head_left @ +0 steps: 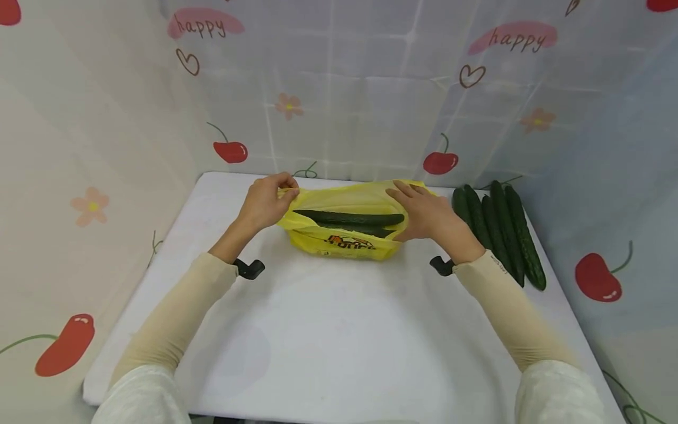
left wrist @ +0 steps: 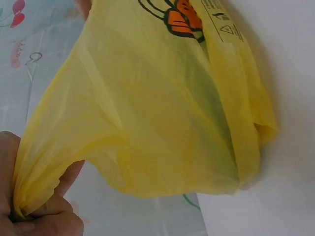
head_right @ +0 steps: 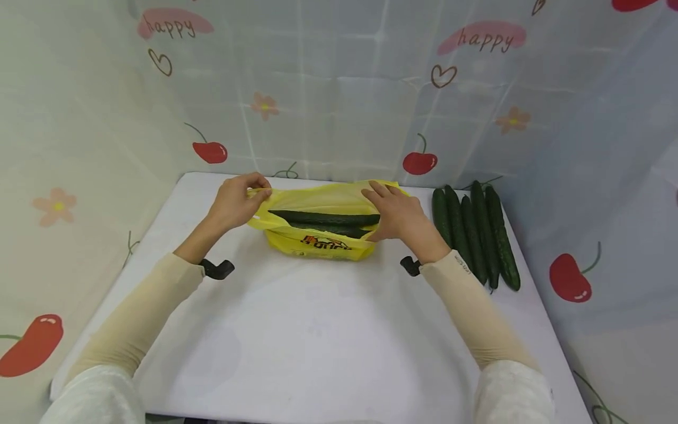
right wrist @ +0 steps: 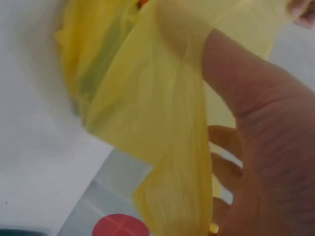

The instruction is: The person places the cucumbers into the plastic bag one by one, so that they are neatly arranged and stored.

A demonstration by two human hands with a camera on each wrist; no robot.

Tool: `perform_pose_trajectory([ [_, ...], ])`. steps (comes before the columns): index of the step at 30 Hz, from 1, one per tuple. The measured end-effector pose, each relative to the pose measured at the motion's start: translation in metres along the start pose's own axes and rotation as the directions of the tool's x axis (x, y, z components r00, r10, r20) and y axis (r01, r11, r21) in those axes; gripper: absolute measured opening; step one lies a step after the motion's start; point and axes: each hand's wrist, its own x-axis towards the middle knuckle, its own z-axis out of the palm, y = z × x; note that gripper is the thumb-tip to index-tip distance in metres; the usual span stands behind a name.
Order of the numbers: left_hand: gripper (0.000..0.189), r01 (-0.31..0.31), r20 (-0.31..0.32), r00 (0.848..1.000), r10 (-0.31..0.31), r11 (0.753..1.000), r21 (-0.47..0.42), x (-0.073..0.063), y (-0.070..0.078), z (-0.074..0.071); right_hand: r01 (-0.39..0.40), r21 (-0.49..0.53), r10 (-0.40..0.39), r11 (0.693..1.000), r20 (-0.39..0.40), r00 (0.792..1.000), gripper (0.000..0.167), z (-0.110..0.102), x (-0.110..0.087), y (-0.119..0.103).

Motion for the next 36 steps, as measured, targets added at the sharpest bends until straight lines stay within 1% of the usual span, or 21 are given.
perform_pose_trajectory([
  [5,0.015,0.013,0.012,1.0,-0.013,1.0,0.002,-0.002,0.024,-0.001,0.065,-0.015,-0.066,0.998,-0.015,0.998,0.118,0.004,0.01,0.015],
  [8,0.015,0.015,0.003,1.0,-0.015,1.0,0.002,0.0,0.026,-0.002,0.105,0.025,-0.103,0.994,-0.058,0.993,0.107,0.004,0.008,0.018],
  [10,0.015,0.021,-0.012,1.0,-0.021,1.0,-0.002,0.003,0.022,-0.003,0.137,0.079,-0.126,0.987,-0.128,0.984,0.092,0.006,0.002,0.019],
  [11,0.015,0.028,-0.016,0.999,-0.028,1.0,-0.007,0.004,0.019,-0.003,0.16,0.111,-0.138,0.981,-0.185,0.973,0.083,0.007,-0.002,0.019],
  [12,0.015,0.035,-0.02,0.999,-0.035,0.999,-0.012,0.006,0.016,-0.004,0.188,0.143,-0.147,0.972,-0.259,0.955,0.073,0.008,-0.007,0.02],
  [13,0.015,0.043,-0.02,0.999,-0.043,0.999,-0.015,0.006,0.013,-0.004,0.223,0.168,-0.154,0.96,-0.347,0.925,0.063,0.01,-0.012,0.02],
  [14,0.016,0.052,-0.019,0.998,-0.052,0.998,-0.019,0.007,0.009,-0.004,0.251,0.188,-0.146,0.95,-0.442,0.885,0.053,0.012,-0.019,0.021],
  [15,0.017,0.061,-0.018,0.998,-0.061,0.998,-0.019,0.007,0.006,-0.004,0.269,0.199,-0.125,0.942,-0.537,0.834,0.045,0.014,-0.025,0.023],
  [17,0.018,0.075,-0.026,0.997,-0.075,0.997,-0.019,0.006,0.002,-0.005,0.282,0.235,-0.042,0.93,-0.696,0.717,0.032,0.02,-0.038,0.029],
  [18,0.017,0.077,-0.037,0.996,-0.077,0.997,-0.02,0.005,0.0,-0.005,0.271,0.264,0.02,0.926,-0.75,0.661,0.029,0.024,-0.045,0.034],
  [19,0.018,0.076,-0.053,0.996,-0.077,0.997,-0.017,0.005,-0.001,-0.005,0.249,0.304,0.09,0.92,-0.78,0.619,0.027,0.029,-0.052,0.04],
  [20,0.017,0.073,-0.072,0.995,-0.074,0.997,-0.019,0.005,-0.002,-0.005,0.206,0.356,0.171,0.911,-0.784,0.597,0.027,0.035,-0.059,0.047],
  [21,0.017,0.066,-0.093,0.993,-0.068,0.998,-0.02,0.005,-0.002,-0.005,0.156,0.411,0.249,0.898,-0.768,0.591,0.028,0.041,-0.066,0.054],
  [22,0.017,0.059,-0.116,0.991,-0.061,0.998,-0.021,0.005,-0.002,-0.005,0.103,0.462,0.316,0.881,-0.736,0.599,0.029,0.049,-0.073,0.062],
  [23,0.017,0.052,-0.137,0.989,-0.055,0.998,-0.022,0.005,-0.002,-0.005,0.039,0.509,0.38,0.86,-0.69,0.617,0.031,0.057,-0.08,0.069],
  [25,0.017,0.045,-0.173,0.984,-0.049,0.999,-0.03,0.005,-0.001,-0.004,-0.094,0.56,0.469,0.823,-0.576,0.669,0.037,0.073,-0.094,0.081],
  [27,0.017,0.04,-0.195,0.98,-0.049,0.998,-0.045,0.005,-0.001,-0.003,-0.197,0.565,0.514,0.801,-0.48,0.711,0.042,0.088,-0.106,0.089],
  [29,0.017,0.039,-0.204,0.978,-0.052,0.997,-0.064,0.005,-0.001,-0.001,-0.256,0.553,0.53,0.793,-0.42,0.737,0.045,0.102,-0.114,0.093],
  [31,0.018,0.045,-0.202,0.978,-0.061,0.996,-0.081,0.005,-0.002,0.002,-0.287,0.522,0.529,0.803,-0.405,0.746,0.045,0.112,-0.118,0.093],
  [35,0.019,0.067,-0.188,0.978,-0.086,0.992,-0.103,0.004,-0.005,0.009,-0.337,0.459,0.53,0.822,-0.401,0.747,0.048,0.124,-0.116,0.087],
  [36,0.019,0.069,-0.187,0.978,-0.089,0.992,-0.106,0.003,-0.006,0.011,-0.359,0.444,0.538,0.821,-0.39,0.748,0.05,0.125,-0.114,0.085],
])
